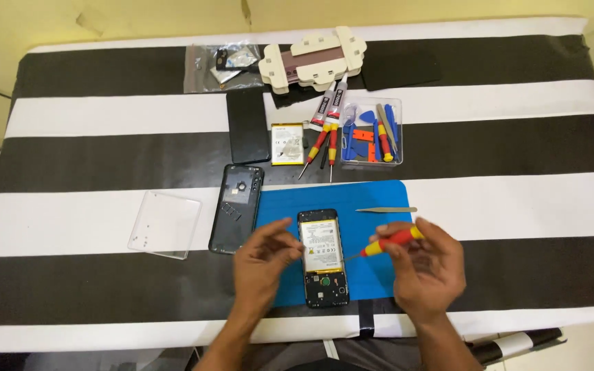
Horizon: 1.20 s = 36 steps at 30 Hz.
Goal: Disassembling or reassembling a mobile phone using a precision screwdriver on a repair bench.
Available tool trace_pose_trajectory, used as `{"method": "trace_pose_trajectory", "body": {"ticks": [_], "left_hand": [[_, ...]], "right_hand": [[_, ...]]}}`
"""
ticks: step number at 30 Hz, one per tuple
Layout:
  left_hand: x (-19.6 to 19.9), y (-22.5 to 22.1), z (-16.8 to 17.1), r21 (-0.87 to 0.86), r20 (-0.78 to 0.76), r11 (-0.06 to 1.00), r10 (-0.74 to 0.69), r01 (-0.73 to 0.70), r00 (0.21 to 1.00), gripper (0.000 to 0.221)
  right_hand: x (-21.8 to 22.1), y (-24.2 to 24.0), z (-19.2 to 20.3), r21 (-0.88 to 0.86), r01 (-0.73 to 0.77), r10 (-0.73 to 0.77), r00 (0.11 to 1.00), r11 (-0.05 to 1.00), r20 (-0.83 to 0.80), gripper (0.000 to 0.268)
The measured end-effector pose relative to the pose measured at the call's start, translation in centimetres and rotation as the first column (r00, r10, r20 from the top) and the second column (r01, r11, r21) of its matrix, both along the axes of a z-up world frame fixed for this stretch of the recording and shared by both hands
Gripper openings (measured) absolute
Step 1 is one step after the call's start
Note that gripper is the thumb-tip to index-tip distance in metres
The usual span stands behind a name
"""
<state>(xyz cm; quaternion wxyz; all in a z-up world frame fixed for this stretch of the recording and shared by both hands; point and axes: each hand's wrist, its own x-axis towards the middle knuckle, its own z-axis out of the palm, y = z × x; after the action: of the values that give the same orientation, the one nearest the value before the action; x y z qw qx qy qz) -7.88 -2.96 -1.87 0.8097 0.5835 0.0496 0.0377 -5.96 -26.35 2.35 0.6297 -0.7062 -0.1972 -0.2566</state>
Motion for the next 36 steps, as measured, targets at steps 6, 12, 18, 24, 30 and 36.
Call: {"method": "trace_pose_trajectory", "body": {"ticks": [6,12,18,24,30,36], "left_hand": [[-0.4,-4.6,-0.2,-0.647,-0.157,0.757,-0.019,-0.088,0.987,0.052],[-0.6,-6.1,2.4,-0.652,-0.488,0.665,0.001,-0.365,0.873,0.035],[-0.7,-6.4,4.0,-0.651,-0.600,0.590,-0.014,-0.478,0.800,0.038],[-1.0,-6.7,4.6,-0.637,-0.637,0.576,-0.018,-0.513,0.770,0.039],[-1.2,-7.0,4.3,-0.657,-0.625,0.559,-0.030,-0.505,0.780,0.041],[-1.5,-7.1,4.6,-0.681,-0.624,0.525,-0.049,-0.511,0.780,0.037]], "right_hand": [[-2.1,1.4,2.0,0.078,0.087,-0.095,0.989,0.993,0.112,0.052],[-2.9,1.9,2.4,-0.060,0.151,-0.143,0.983,0.987,0.114,0.058],[-3.5,2.1,2.0,-0.144,0.235,-0.216,0.967,0.961,0.139,0.054],[-4.5,1.9,2.0,-0.229,0.293,-0.297,0.955,0.928,0.016,0.023],[-4.7,1.8,0.9,-0.108,0.242,-0.241,0.970,0.964,0.029,0.031],[-4.5,1.4,1.5,-0.272,0.310,-0.270,0.947,0.911,0.173,0.058]]}}
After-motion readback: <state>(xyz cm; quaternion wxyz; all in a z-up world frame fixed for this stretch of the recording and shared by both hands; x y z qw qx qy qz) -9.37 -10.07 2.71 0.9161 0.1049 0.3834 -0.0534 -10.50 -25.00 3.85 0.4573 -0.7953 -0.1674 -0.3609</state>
